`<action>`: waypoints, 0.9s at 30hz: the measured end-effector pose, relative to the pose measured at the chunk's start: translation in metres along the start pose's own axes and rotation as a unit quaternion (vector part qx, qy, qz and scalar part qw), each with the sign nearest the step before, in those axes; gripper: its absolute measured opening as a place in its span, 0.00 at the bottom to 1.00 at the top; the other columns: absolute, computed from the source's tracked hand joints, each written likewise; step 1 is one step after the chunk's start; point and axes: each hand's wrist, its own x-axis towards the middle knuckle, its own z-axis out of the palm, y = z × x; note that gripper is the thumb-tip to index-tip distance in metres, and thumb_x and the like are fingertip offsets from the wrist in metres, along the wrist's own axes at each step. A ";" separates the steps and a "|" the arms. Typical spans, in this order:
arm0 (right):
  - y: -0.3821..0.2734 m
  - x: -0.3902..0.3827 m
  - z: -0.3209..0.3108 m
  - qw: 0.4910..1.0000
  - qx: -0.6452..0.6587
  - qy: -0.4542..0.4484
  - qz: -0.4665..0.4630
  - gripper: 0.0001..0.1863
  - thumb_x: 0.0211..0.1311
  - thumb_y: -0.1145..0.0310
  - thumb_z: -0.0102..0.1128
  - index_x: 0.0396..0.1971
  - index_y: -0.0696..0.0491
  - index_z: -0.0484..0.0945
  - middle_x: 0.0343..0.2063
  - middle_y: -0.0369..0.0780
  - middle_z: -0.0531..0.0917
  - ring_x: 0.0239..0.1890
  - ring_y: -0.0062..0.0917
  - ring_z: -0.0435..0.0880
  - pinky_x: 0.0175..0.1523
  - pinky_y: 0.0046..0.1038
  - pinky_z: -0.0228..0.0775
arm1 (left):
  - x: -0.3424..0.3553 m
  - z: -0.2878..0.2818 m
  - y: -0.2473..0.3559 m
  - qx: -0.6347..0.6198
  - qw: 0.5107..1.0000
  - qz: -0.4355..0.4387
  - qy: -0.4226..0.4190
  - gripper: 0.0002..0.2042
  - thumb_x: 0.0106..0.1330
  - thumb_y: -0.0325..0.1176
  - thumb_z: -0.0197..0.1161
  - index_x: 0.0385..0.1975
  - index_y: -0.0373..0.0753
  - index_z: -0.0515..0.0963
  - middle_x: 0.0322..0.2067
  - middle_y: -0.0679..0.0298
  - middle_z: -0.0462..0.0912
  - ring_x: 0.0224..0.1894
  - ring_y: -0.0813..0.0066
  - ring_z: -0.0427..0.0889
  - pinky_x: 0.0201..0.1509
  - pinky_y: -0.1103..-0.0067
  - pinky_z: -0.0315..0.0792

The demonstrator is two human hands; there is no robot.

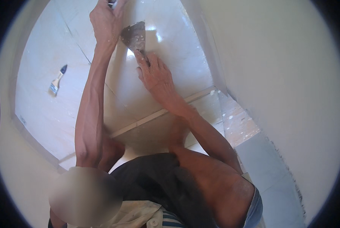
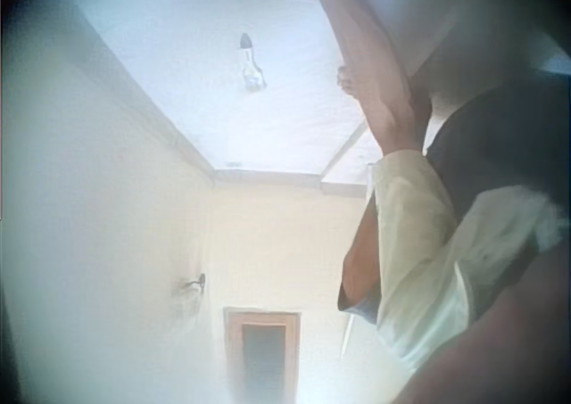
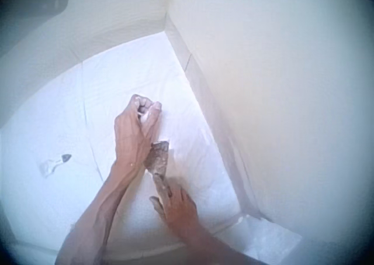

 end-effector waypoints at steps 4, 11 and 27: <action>-0.021 -0.004 -0.017 0.988 0.056 -0.080 0.118 0.35 0.69 0.67 0.63 0.75 0.49 0.67 0.51 0.49 0.77 0.50 0.44 0.83 0.56 0.45 0.78 | 0.030 -0.003 -0.085 0.164 0.984 0.038 0.052 0.14 0.79 0.38 0.57 0.48 0.34 0.83 0.45 0.47 0.85 0.45 0.52 0.82 0.51 0.60 0.75; -0.013 -0.107 -0.138 0.913 0.226 -0.116 0.319 0.24 0.80 0.63 0.53 0.72 0.49 0.72 0.58 0.49 0.84 0.56 0.48 0.85 0.63 0.40 0.76 | 0.029 0.009 -0.104 0.197 0.968 0.118 0.099 0.13 0.79 0.37 0.55 0.45 0.35 0.85 0.44 0.49 0.86 0.48 0.46 0.77 0.57 0.57 0.69; -0.002 -0.215 -0.109 0.779 0.294 0.231 0.503 0.26 0.84 0.61 0.54 0.75 0.54 0.71 0.26 0.29 0.73 0.20 0.08 0.64 0.23 0.18 0.55 | 0.044 -0.002 -0.105 0.010 0.996 0.081 -0.037 0.26 0.72 0.34 0.59 0.64 0.23 0.67 0.59 0.33 0.71 0.63 0.35 0.68 0.68 0.48 0.58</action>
